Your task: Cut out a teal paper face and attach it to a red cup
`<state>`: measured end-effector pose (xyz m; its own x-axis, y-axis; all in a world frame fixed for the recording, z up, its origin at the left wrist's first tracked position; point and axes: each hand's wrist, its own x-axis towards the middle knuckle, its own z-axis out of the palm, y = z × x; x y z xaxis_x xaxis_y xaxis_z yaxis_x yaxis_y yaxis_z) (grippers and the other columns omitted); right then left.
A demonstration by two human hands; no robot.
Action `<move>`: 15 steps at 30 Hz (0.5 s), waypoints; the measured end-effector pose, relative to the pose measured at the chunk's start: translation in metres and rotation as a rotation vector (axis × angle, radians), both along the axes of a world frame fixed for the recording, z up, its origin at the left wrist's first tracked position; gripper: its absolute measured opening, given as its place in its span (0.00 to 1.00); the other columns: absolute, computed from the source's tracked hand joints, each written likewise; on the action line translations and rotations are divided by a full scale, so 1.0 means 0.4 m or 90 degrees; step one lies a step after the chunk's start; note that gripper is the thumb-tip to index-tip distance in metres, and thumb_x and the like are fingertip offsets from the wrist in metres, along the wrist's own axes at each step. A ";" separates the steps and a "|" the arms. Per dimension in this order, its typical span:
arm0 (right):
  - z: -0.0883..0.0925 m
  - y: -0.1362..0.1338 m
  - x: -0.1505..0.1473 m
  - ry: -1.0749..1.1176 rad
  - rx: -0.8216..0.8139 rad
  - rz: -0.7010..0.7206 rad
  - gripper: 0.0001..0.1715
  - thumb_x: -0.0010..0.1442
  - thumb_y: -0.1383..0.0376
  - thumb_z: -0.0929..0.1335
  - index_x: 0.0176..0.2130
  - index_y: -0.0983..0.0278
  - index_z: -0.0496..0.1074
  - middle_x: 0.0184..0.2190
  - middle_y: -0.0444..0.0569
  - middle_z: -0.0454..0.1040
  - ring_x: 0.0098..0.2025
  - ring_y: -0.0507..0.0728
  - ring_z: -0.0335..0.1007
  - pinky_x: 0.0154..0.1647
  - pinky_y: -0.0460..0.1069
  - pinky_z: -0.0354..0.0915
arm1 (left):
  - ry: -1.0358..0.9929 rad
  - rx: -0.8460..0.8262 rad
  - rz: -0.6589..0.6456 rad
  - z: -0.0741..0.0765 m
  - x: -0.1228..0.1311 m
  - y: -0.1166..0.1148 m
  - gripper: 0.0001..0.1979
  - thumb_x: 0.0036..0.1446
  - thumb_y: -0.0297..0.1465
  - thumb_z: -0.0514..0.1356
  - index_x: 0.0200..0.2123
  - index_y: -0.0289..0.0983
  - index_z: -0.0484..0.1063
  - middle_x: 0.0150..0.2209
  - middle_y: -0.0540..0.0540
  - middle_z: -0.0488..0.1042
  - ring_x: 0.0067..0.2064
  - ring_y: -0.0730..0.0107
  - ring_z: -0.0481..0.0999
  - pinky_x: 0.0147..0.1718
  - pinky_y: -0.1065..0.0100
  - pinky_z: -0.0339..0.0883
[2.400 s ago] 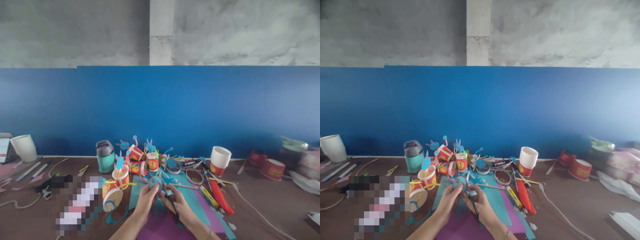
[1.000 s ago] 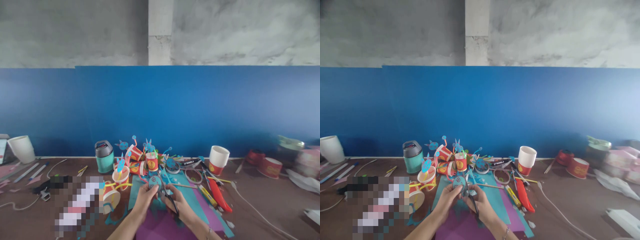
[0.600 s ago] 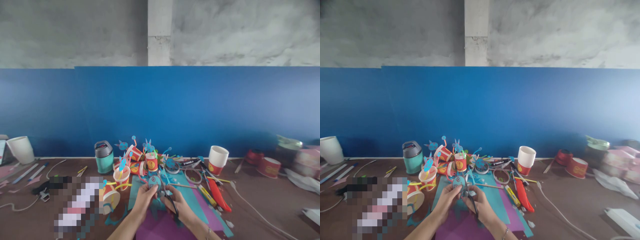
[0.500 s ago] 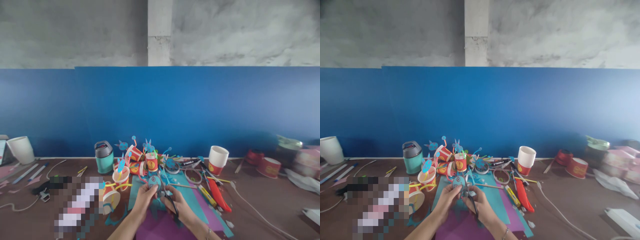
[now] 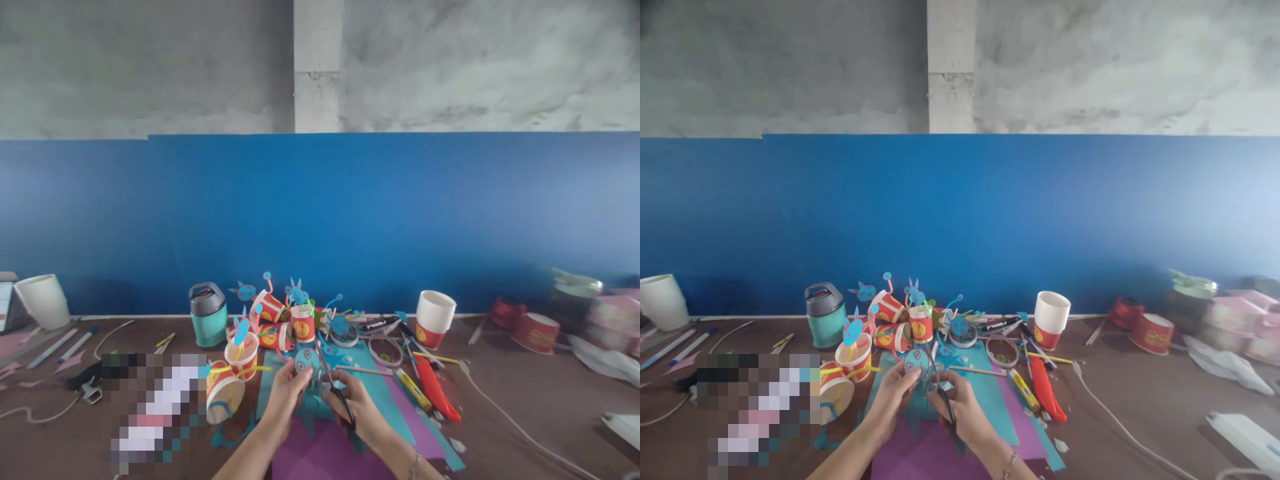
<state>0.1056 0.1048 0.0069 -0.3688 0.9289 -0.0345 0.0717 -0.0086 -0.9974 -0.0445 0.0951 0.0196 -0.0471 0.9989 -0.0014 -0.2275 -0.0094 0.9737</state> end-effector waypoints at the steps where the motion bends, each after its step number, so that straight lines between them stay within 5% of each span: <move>1: 0.002 0.002 0.000 -0.002 -0.003 -0.016 0.31 0.44 0.45 0.71 0.39 0.65 0.65 0.09 0.33 0.61 0.10 0.46 0.51 0.11 0.41 0.50 | 0.029 -0.008 0.005 0.010 -0.003 -0.003 0.20 0.42 0.49 0.61 0.26 0.38 0.64 0.15 0.60 0.53 0.17 0.80 0.50 0.18 0.74 0.46; 6: 0.005 0.013 0.005 0.032 0.004 -0.077 0.30 0.46 0.46 0.70 0.39 0.65 0.65 0.08 0.34 0.61 0.11 0.46 0.50 0.12 0.42 0.47 | 0.271 -0.030 0.018 0.061 -0.040 -0.008 0.15 0.51 0.44 0.51 0.21 0.40 0.55 0.14 0.61 0.46 0.16 0.79 0.43 0.18 0.73 0.41; 10: -0.007 0.017 0.009 0.050 0.014 -0.078 0.27 0.48 0.48 0.69 0.39 0.65 0.65 0.09 0.33 0.60 0.11 0.47 0.51 0.13 0.42 0.48 | 0.424 -0.032 0.003 0.074 -0.085 -0.009 0.12 0.47 0.33 0.55 0.16 0.39 0.56 0.15 0.57 0.52 0.19 0.75 0.55 0.21 0.72 0.46; 15: -0.014 0.014 0.011 0.020 0.055 -0.105 0.20 0.50 0.52 0.68 0.37 0.63 0.65 0.12 0.34 0.59 0.13 0.48 0.51 0.14 0.43 0.48 | 0.635 -0.039 0.032 0.044 -0.120 -0.018 0.09 0.45 0.26 0.56 0.16 0.39 0.61 0.18 0.53 0.65 0.27 0.67 0.69 0.28 0.70 0.54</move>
<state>0.1099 0.1105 0.0012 -0.2110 0.9758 0.0565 0.0447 0.0674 -0.9967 -0.0925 0.0879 0.0370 -0.0979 0.9951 0.0102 0.6927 0.0608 0.7187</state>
